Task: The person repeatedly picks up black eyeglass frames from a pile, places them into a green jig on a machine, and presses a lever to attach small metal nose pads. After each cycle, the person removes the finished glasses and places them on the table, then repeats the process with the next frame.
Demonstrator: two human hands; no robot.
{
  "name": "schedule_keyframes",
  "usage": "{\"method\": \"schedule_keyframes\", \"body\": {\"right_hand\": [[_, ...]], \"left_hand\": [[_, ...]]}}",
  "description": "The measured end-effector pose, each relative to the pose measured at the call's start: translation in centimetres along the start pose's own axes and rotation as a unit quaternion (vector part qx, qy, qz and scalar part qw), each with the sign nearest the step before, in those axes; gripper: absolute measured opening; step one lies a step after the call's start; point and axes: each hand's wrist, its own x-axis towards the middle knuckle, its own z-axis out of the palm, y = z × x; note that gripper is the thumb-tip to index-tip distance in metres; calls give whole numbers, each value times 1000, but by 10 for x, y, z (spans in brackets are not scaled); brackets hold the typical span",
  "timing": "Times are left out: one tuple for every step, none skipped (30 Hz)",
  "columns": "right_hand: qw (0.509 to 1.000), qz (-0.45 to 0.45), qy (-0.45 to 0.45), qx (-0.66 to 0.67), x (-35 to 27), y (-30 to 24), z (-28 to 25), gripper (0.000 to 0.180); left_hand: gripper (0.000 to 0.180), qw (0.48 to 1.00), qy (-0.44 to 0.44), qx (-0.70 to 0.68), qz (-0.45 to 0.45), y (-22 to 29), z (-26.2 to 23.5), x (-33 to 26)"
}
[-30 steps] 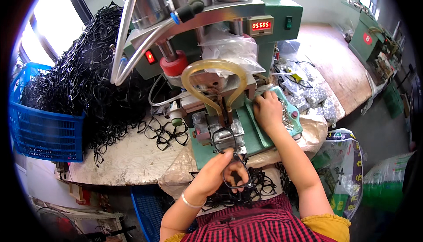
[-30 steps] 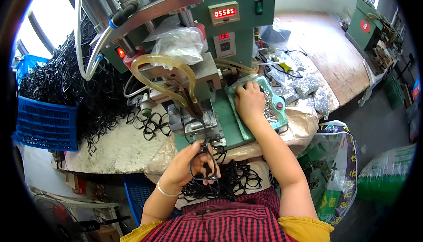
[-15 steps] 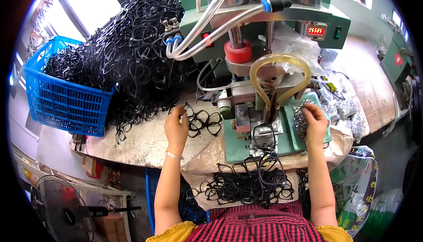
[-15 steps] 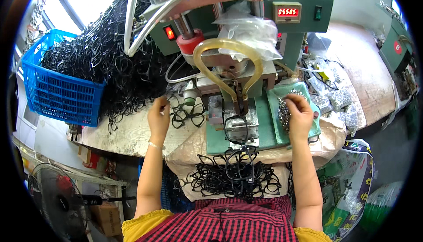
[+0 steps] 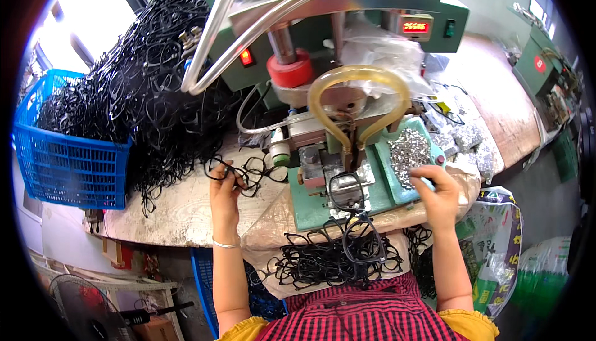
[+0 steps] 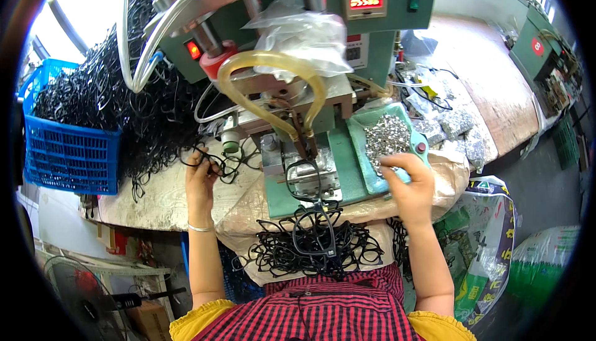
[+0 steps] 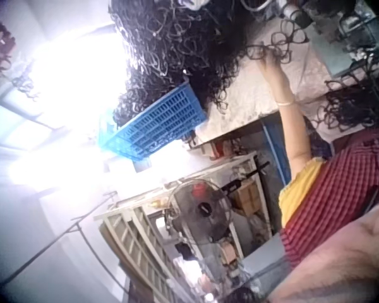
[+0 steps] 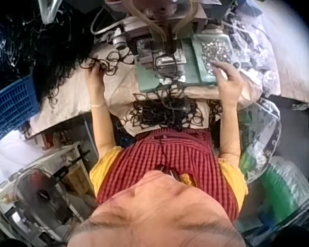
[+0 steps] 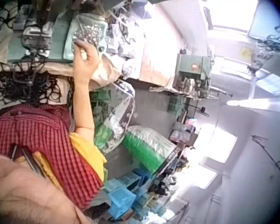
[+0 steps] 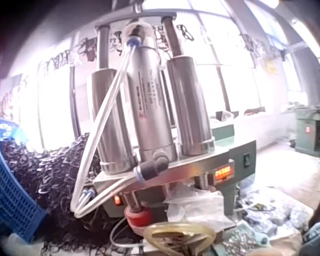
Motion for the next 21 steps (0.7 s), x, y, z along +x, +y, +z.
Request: {"method": "schedule_keyframes", "body": {"right_hand": [[998,-62,-25,-21,10,-18,11,17],[990,-125,-49,-43,20,-35,23,18],[987,-151,-51,-37,29,-42,35,19],[982,-176,-54,-29,36,-46,46,19],[986,-162,-45,-18,38,-48,58,17],[988,-148,-37,-6,38,-48,68,15],[992,-119,-36,13,34,-47,75,17],[993,-111,-20,39,34,-51,80,19],[994,-91,-6,63,29,-53,83,21],[994,-72,8,86,24,-52,84,23],[993,-61,-13,97,23,-48,83,32],[993,-50,-22,108,22,-47,84,33],[992,-43,-27,117,22,-49,84,34],[991,-36,-32,127,22,-50,84,35],[988,-16,-56,145,22,-53,84,41],[982,-1,-66,175,21,-56,86,42],[976,15,-74,203,21,-58,87,42],[969,29,-81,230,20,-59,88,43],[965,36,-87,244,20,-57,89,46],[963,51,-84,249,17,-62,89,47],[961,66,-82,255,15,-71,88,48]], "left_hand": [[26,1000,-17,-2,-15,1,11,-4],[24,999,-34,-4,-29,2,22,-8],[25,997,-25,-69,-38,-1,35,-12],[27,994,-52,-89,-36,-6,37,-14],[27,995,-49,-88,-28,-10,41,-20],[27,995,-43,-86,-20,-15,46,-26],[24,994,-11,-107,-17,-17,52,-36],[22,995,-4,-104,1,-18,56,-38],[21,995,5,-97,9,-24,55,-44],[19,996,15,-90,17,-30,54,-50],[20,994,9,-103,36,-34,51,-51],[20,993,16,-95,68,-23,58,-56],[20,986,-8,-112,123,-8,68,-58],[20,975,-32,-129,178,9,80,-62],[21,960,-56,-132,241,30,93,-69],[22,939,-103,-135,299,52,105,-76],[21,917,-137,-98,362,75,120,-81],[20,888,-169,-61,423,89,132,-81],[19,879,-156,15,449,97,140,-75],[19,865,-143,90,472,102,146,-70],[18,884,-158,24,440,99,147,-62]]}}
